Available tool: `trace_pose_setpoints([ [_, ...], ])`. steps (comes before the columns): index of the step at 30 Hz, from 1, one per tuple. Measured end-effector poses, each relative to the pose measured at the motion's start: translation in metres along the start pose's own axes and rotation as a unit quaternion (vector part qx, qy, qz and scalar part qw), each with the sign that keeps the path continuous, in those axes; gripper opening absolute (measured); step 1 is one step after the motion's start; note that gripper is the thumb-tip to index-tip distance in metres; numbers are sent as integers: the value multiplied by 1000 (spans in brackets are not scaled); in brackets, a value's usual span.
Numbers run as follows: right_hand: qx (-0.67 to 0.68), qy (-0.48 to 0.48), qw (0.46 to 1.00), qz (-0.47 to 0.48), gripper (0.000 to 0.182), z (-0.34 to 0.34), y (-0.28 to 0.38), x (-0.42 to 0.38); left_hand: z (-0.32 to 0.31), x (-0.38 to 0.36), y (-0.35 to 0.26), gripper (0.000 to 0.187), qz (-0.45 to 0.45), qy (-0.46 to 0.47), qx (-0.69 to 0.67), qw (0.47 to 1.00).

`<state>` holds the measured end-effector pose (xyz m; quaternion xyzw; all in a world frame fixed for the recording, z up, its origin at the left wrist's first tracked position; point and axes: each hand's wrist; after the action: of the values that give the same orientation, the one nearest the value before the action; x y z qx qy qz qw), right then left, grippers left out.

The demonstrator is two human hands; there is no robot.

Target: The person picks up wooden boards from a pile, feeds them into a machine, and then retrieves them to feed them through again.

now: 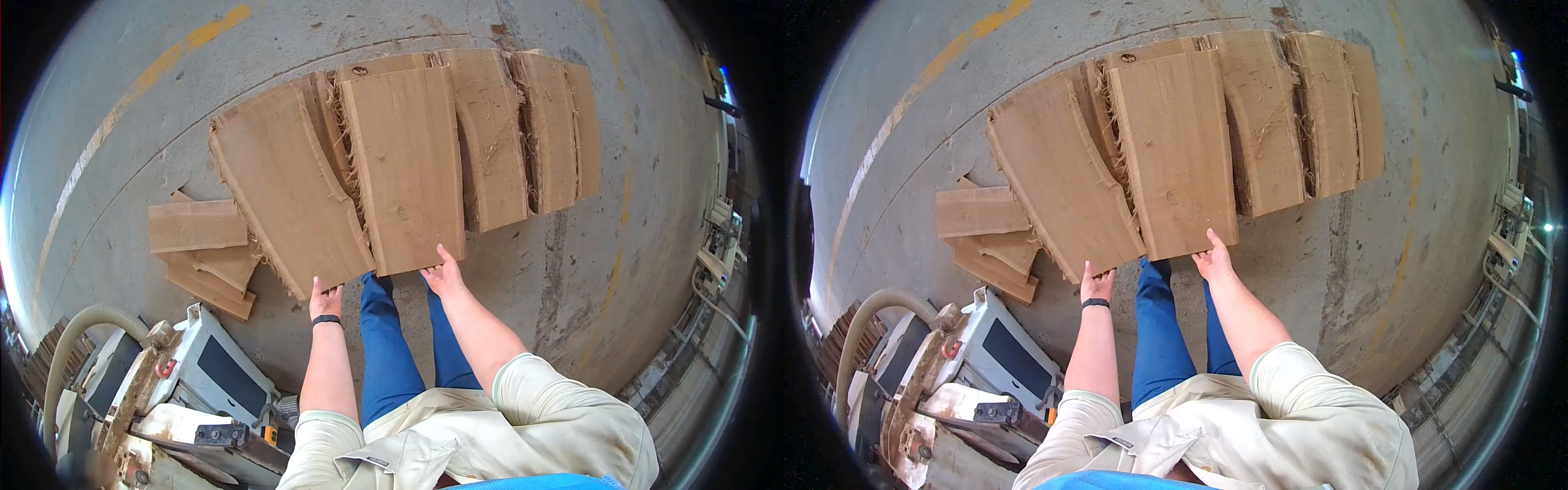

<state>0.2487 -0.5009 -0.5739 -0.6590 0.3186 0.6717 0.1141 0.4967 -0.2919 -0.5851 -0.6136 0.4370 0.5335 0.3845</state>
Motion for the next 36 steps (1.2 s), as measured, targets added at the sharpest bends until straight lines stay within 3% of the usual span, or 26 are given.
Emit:
trace_pose_setpoints([
  [3, 5, 11, 1000, 7, 69, 9, -8, -7, 6, -8, -8, 58, 45, 12, -50, 998],
  [6, -50, 38, 998, -2, 60, 13, 7, -29, 20, -19, -10, 48, -8, 10, -50, 999],
  [13, -124, 241, 963, -3, 47, -11, 56, -132, -13, -130, -32, 49, -70, 119, 21, 990],
  [17, -143, 278, 947, 69, 45, -42, 85, -198, -46, -187, -61, 53, -67, 191, 102, 974],
  [21, -145, 256, 939, 177, 48, -64, 117, -239, -73, -240, -78, 53, -110, 189, 129, 967],
  [24, -285, 264, 871, 299, 56, -64, 148, -267, -76, -278, -78, 48, -184, 136, 208, 951],
  [26, -408, 277, 787, 370, 53, -49, 169, -276, -76, -309, -70, 44, -228, 74, 275, 931],
  [29, -503, 274, 682, 455, 50, -41, 174, -310, -47, -319, -61, 42, -297, 96, 358, 880],
  [31, -505, 292, 636, 505, 52, -24, 179, -323, -40, -340, -52, 41, -297, 91, 349, 884],
  [32, -592, 271, 572, 499, 61, -16, 186, -330, -37, -348, -47, 41, -285, 80, 350, 889],
  [36, -590, 305, 604, 441, 63, 11, 191, -354, -16, -360, -18, 43, -248, 55, 285, 924],
])
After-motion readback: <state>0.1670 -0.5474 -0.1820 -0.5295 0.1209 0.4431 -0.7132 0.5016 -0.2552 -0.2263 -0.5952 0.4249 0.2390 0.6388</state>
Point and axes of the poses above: each hand's wrist, its own x-axis towards the middle knuckle, its own z-axis out of the back of the hand, y = z × x, and after that the axes turned 10 degrees about z, right-handed
